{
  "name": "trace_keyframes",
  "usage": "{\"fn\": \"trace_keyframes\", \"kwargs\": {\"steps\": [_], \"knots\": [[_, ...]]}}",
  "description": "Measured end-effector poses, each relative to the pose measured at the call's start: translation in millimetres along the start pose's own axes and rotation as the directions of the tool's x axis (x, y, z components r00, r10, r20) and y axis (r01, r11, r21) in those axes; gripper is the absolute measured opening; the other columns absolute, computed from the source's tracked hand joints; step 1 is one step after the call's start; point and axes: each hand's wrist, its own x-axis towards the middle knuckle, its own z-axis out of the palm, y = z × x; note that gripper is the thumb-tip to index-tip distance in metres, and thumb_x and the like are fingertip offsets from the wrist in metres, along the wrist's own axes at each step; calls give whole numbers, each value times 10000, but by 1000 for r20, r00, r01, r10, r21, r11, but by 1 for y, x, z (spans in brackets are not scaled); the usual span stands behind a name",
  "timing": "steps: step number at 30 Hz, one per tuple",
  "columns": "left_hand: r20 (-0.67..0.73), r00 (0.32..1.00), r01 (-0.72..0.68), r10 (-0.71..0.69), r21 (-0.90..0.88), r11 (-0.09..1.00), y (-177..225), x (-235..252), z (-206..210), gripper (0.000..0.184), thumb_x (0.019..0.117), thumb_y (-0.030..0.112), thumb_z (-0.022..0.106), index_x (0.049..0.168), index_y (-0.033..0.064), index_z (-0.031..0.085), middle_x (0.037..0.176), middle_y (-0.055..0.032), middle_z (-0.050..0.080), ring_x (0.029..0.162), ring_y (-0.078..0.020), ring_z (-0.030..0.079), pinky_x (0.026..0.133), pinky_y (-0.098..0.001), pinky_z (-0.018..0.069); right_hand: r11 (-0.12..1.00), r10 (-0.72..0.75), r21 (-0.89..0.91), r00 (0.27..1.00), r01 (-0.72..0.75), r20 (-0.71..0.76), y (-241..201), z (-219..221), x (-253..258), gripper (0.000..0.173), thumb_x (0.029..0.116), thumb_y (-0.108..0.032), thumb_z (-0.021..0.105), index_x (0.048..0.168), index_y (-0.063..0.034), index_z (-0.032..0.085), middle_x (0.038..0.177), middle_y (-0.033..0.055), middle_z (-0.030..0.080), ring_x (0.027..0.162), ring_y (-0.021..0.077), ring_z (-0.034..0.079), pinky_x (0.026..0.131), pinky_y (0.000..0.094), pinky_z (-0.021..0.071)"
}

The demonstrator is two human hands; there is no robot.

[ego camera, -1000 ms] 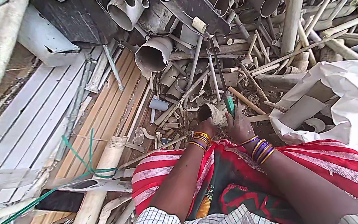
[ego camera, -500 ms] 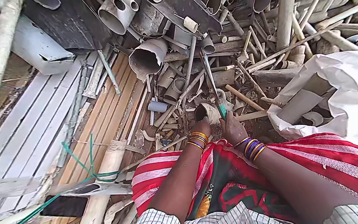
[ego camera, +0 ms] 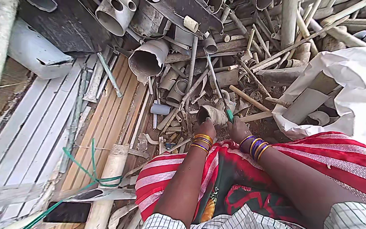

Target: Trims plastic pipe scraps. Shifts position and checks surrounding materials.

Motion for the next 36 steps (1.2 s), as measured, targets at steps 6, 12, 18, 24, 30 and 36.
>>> {"fn": "trace_keyframes", "kwargs": {"steps": [6,12,18,24,30,36], "knots": [[-46,999,7,-8,-25,1000,-4,3,1,482,1071,189,495,1491,-27,394,1332,-271,613,1260,-405,607,1035,-569,479,966,-257,-37,957,254,-137,-3,1,-17,421,1111,-272,425,1400,35,428,1060,251,671,1023,406,688,888,553,532],[-24,1000,-10,10,-3,1000,2,-1,1,498,1081,205,472,1518,-14,374,1356,-264,604,1274,-406,596,1042,-576,466,987,-159,-46,982,154,-107,-5,-3,-15,424,1120,-295,392,1394,27,426,1125,254,660,1091,402,671,925,551,518],[-35,999,5,-6,-35,999,2,1,0,499,1066,161,471,1526,-2,370,1356,-252,611,1273,-399,599,1040,-575,470,972,-95,-204,991,113,98,-4,3,-18,440,1128,-319,328,1428,-6,402,1253,242,629,1195,377,639,978,535,502],[-22,1000,-15,14,-40,999,1,1,3,479,1039,130,500,1491,5,403,1307,-255,633,1226,-411,625,990,-596,493,917,-397,-154,877,368,-271,-7,2,-32,406,1087,-252,472,1374,34,498,973,243,691,911,437,709,755,576,549],[-24,1000,13,-14,-41,999,7,0,2,508,1071,163,473,1542,9,359,1392,-239,594,1303,-391,580,1062,-577,453,974,10,-226,995,13,99,0,1,-11,440,1125,-325,318,1412,-13,433,1285,242,627,1230,377,625,993,540,494],[2,1000,-19,19,-69,997,5,1,4,500,1059,150,479,1527,12,368,1343,-260,615,1253,-408,610,1019,-591,479,916,-393,-185,888,356,-240,3,6,-28,417,1082,-246,462,1396,28,489,990,249,694,911,434,712,751,575,552]]}}
